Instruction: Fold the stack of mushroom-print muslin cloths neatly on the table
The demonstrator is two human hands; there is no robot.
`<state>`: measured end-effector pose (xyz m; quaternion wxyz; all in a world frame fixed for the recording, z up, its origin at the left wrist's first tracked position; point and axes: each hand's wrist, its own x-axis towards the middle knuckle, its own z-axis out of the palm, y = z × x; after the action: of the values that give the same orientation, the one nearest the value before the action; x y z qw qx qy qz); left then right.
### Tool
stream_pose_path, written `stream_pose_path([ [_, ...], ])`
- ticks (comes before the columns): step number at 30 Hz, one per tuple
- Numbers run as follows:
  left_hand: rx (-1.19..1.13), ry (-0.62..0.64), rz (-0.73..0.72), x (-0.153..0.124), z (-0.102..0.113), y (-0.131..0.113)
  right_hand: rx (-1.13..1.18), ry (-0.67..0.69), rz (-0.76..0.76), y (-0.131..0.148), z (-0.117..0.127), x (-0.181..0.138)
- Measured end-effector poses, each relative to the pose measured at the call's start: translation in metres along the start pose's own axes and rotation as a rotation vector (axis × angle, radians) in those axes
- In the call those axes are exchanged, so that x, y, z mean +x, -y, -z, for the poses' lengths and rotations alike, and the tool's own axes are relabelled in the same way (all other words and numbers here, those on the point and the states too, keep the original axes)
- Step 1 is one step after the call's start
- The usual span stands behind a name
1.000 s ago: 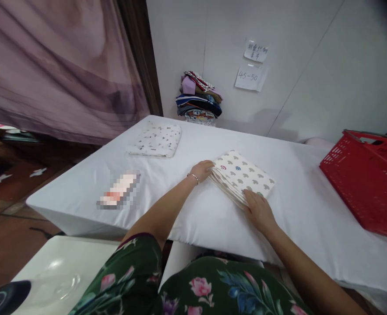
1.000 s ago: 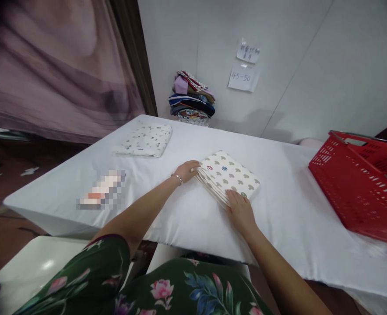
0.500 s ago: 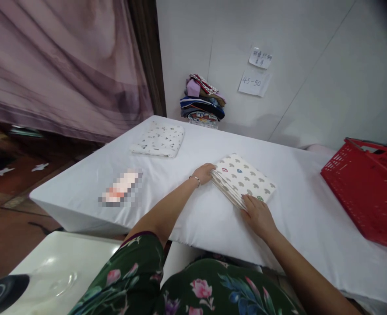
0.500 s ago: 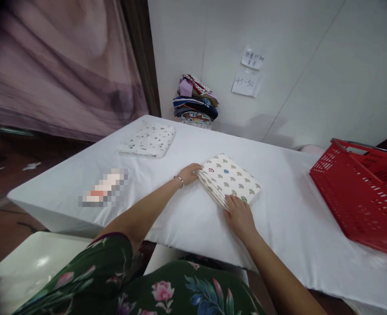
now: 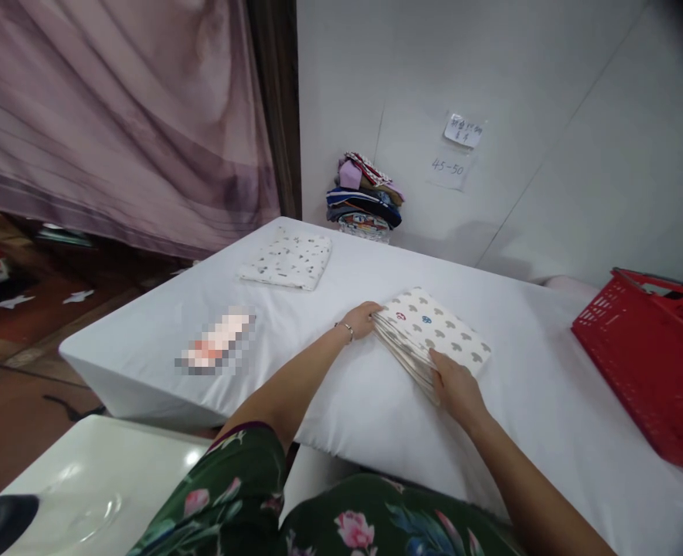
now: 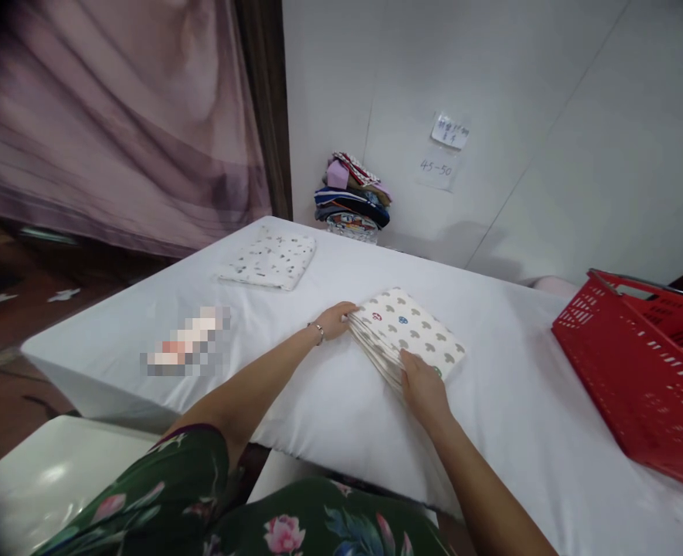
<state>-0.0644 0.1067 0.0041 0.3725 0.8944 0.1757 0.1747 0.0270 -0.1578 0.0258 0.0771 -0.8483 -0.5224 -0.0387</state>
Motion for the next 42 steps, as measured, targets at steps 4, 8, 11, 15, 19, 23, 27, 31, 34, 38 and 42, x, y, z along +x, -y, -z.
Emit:
stream_pose_path([
  [4, 0.002, -0.017, 0.123, 0.000, -0.003, 0.006, 0.028, 0.021, 0.009, -0.005, 0.001, -0.002],
  [8, -0.038, -0.048, 0.222, -0.006, -0.008, 0.014, 0.047, -0.011, 0.049, -0.003, -0.008, -0.005],
  [11, -0.083, -0.091, 0.224, -0.013, -0.011, 0.014, 0.009, -0.039, 0.046, -0.001, -0.020, -0.006],
  [15, -0.115, -0.148, 0.272, -0.015, -0.014, 0.009, -0.070, -0.037, 0.068, 0.000, -0.030, -0.005],
  [19, -0.095, -0.199, 0.360, -0.008, -0.016, 0.004, -0.092, -0.011, 0.071, -0.002, -0.030, -0.005],
  [23, -0.064, -0.253, 0.413, -0.004, -0.020, 0.001, -0.097, -0.002, 0.076, -0.004, -0.031, -0.006],
  [27, -0.049, -0.310, 0.423, -0.007, -0.024, -0.001, -0.097, -0.023, 0.090, -0.005, -0.037, -0.010],
  [31, -0.051, -0.320, 0.410, -0.010, -0.026, 0.000, -0.075, 0.005, 0.076, -0.002, -0.032, -0.010],
  [34, -0.070, -0.304, 0.379, -0.012, -0.026, 0.002, -0.014, 0.032, 0.048, 0.002, -0.020, -0.002],
  [38, -0.109, -0.283, 0.323, -0.013, -0.026, 0.003, 0.071, 0.031, 0.072, 0.015, -0.004, 0.026],
  [42, -0.118, -0.294, 0.313, -0.013, -0.026, 0.004, 0.091, 0.039, 0.137, 0.038, 0.000, 0.069],
])
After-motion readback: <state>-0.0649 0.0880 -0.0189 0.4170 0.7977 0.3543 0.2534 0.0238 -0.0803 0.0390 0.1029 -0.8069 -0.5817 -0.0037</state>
